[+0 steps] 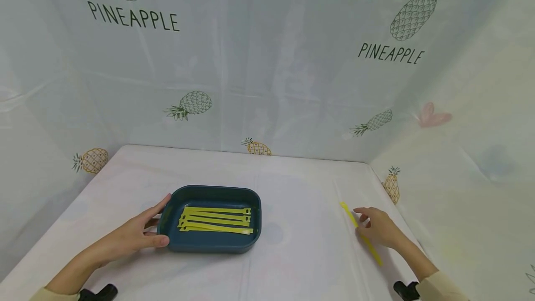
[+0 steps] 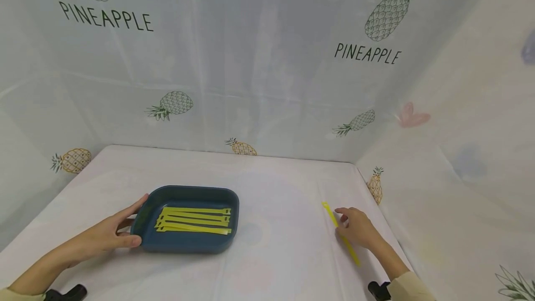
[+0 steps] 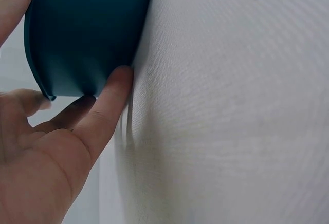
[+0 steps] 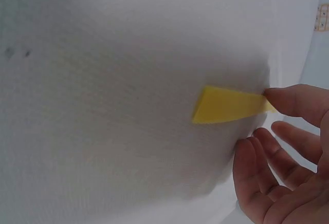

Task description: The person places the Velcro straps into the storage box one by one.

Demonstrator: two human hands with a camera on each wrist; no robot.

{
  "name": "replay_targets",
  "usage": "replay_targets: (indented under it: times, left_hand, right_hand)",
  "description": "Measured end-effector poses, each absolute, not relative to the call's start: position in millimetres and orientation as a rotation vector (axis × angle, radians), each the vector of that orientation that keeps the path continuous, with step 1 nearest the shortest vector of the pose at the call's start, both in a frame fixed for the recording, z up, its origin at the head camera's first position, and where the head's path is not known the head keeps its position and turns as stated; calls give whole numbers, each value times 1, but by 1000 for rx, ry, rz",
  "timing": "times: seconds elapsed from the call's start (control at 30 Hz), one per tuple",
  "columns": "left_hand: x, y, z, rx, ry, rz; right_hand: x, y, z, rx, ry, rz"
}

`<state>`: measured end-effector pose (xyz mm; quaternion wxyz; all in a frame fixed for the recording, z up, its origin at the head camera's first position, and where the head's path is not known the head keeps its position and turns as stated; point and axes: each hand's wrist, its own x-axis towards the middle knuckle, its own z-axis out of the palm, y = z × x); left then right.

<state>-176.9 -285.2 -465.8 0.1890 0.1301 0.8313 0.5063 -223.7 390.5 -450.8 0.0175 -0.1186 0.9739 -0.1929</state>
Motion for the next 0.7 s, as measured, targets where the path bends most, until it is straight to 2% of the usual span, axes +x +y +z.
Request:
replay_targets:
  times: [0.7]
  left_hand:
    - [-178,-287,-467,373,2312,1450]
  right_hand:
    - [-228,385,-450,-389,3040,-539]
